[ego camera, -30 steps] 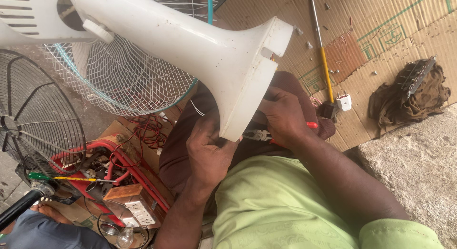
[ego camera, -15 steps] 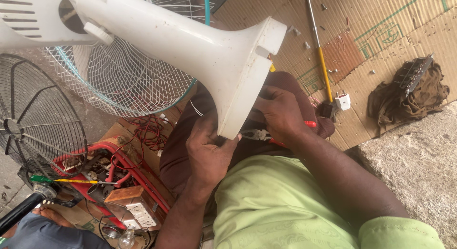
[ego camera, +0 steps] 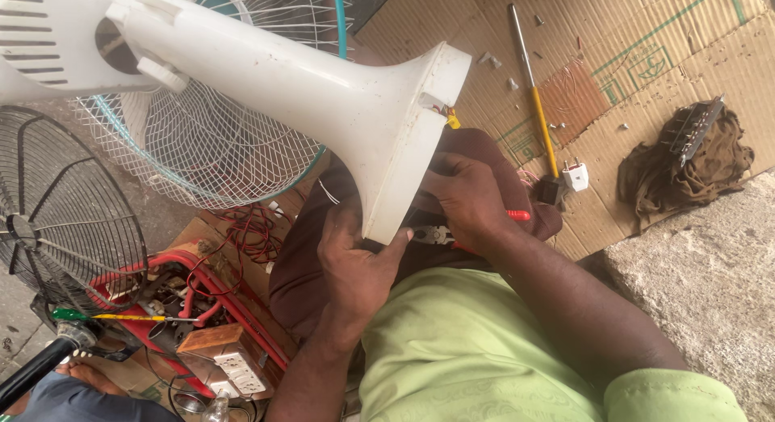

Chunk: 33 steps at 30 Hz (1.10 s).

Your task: The person removes a switch assembly from a white fan head, then uses pliers to strip and crimp wires on the switch terminals. They repeatedly test fit the switch into the fan head and adjust the wiring connections.

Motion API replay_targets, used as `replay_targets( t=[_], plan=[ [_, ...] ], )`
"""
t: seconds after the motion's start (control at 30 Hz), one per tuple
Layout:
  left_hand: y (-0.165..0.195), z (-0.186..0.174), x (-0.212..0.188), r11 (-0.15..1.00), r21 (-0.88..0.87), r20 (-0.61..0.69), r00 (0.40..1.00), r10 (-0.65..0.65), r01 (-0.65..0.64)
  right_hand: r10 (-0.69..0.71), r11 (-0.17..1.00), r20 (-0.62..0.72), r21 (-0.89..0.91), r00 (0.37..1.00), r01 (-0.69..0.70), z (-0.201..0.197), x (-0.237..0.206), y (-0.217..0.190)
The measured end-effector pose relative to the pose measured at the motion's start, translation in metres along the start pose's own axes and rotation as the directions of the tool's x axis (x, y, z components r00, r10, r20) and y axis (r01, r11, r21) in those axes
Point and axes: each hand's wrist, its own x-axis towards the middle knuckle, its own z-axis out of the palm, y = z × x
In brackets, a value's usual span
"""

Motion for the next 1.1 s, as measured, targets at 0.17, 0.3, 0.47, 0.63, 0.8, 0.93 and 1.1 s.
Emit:
replay_targets(
  t=[0.17, 0.3, 0.47, 0.63, 0.8, 0.93, 1.1],
  plan=[
    [0.000, -0.005, -0.007, 0.979, -0.140, 0.070, 0.988, -0.140, 0.149, -0.017, 1.000, -0.112, -0.017, 0.994, 0.015, 0.002, -0.002, 0.005],
    [-0.003, -0.010, -0.027, 0.918, -0.287, 0.102, 0.961, -0.256, 0.274, -0.049, 0.999, -0.115, -0.024, 0.992, 0.046, -0.002, -0.008, 0.008],
    [-0.013, -0.001, -0.034, 0.827, -0.473, 0.121, 0.952, -0.280, 0.304, -0.088, 0.995, -0.021, -0.054, 0.996, 0.086, 0.004, -0.011, 0.005],
    [-0.013, 0.003, -0.025, 0.880, -0.461, 0.078, 0.993, -0.088, 0.114, -0.079, 0.988, 0.053, -0.126, 0.995, 0.086, 0.010, -0.016, -0.007],
    [-0.013, 0.003, -0.011, 0.907, -0.407, 0.112, 0.991, -0.069, 0.109, -0.064, 0.995, -0.078, -0.087, 0.995, 0.057, 0.020, -0.009, -0.004],
    [-0.012, 0.002, -0.006, 0.919, -0.391, 0.095, 0.995, -0.019, 0.054, -0.187, 0.981, -0.081, -0.061, 0.979, 0.182, 0.018, -0.010, 0.005],
    [-0.010, 0.000, -0.004, 0.993, -0.111, 0.005, 0.999, 0.033, -0.032, -0.030, 0.999, -0.128, -0.028, 0.991, 0.027, 0.012, -0.014, 0.003]
  ],
)
